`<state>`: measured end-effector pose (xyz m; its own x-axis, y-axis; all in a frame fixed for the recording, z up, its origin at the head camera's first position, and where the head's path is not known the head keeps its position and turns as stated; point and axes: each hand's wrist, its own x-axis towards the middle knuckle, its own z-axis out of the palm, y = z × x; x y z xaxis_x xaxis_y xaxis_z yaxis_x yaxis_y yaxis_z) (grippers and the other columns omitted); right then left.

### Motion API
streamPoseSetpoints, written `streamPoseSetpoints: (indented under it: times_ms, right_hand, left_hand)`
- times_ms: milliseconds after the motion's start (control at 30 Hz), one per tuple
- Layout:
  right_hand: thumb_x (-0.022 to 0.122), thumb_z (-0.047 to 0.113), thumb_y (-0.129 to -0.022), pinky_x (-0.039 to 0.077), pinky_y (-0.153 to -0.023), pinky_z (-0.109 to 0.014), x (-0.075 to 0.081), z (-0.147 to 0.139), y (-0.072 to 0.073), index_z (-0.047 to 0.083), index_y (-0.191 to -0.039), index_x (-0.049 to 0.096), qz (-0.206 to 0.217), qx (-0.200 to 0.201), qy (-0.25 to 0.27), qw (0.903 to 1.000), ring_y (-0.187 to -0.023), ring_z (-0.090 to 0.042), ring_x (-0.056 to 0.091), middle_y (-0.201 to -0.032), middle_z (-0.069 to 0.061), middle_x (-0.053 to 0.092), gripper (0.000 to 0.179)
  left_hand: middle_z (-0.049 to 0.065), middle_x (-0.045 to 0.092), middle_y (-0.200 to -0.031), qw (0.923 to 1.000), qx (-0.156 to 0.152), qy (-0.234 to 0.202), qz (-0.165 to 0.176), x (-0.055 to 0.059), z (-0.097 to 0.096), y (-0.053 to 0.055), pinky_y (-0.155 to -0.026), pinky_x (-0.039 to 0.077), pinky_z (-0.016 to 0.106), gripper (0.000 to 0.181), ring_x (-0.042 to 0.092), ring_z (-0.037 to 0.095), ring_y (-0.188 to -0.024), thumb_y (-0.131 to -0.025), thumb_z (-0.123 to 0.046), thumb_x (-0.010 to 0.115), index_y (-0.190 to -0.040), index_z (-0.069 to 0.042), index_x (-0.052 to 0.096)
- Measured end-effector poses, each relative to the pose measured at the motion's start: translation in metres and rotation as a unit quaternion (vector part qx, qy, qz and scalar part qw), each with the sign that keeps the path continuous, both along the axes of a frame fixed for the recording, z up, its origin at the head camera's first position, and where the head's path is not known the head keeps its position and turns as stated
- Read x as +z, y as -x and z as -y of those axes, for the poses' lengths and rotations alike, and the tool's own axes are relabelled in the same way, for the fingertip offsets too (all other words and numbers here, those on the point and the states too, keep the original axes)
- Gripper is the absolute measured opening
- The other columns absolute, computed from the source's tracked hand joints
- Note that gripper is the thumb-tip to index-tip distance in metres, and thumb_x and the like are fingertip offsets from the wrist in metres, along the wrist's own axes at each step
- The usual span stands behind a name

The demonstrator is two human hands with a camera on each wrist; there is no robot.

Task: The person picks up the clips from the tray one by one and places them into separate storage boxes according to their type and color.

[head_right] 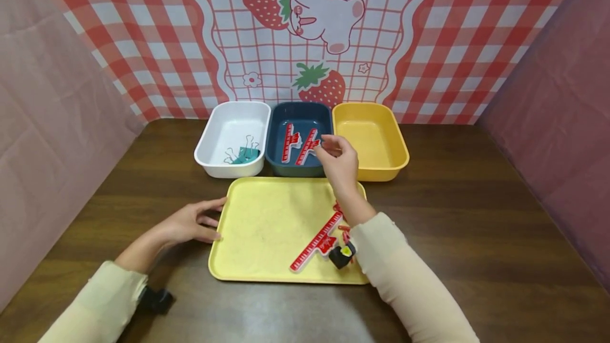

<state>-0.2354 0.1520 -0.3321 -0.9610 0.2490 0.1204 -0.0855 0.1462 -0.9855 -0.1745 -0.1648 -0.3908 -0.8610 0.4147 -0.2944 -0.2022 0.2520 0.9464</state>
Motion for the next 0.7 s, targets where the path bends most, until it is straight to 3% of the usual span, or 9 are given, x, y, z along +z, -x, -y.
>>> streamPoseSetpoints:
  times_ms: [233, 700]
  right_hand:
    - [0.068, 0.015, -0.084, 0.049, -0.078, -0.024, 0.002, -0.004, -0.017, 0.007, -0.115, 0.06, -0.004, 0.019, -0.035, 0.9992, -0.099, -0.021, 0.053, -0.111, -0.013, 0.057, 0.033]
    - [0.068, 0.009, -0.084, 0.051, -0.075, -0.019, -0.001, -0.007, -0.048, 0.003, -0.118, 0.055, 0.014, 0.041, -0.036, 0.9984, -0.098, -0.022, 0.053, -0.114, -0.016, 0.055, 0.037]
  left_hand:
    - [0.026, 0.033, -0.136, 1.0, 0.0, -0.002, 0.001, -0.001, 0.0, 0.0, -0.074, 0.056, 0.04, 0.084, 0.056, 0.03, -0.101, -0.073, 0.017, 0.069, -0.144, 0.004, 0.026]
    - [0.026, 0.032, -0.136, 0.9999, -0.003, -0.01, 0.001, 0.0, 0.0, -0.001, -0.074, 0.056, 0.04, 0.084, 0.056, 0.03, -0.101, -0.073, 0.018, 0.067, -0.144, 0.004, 0.025]
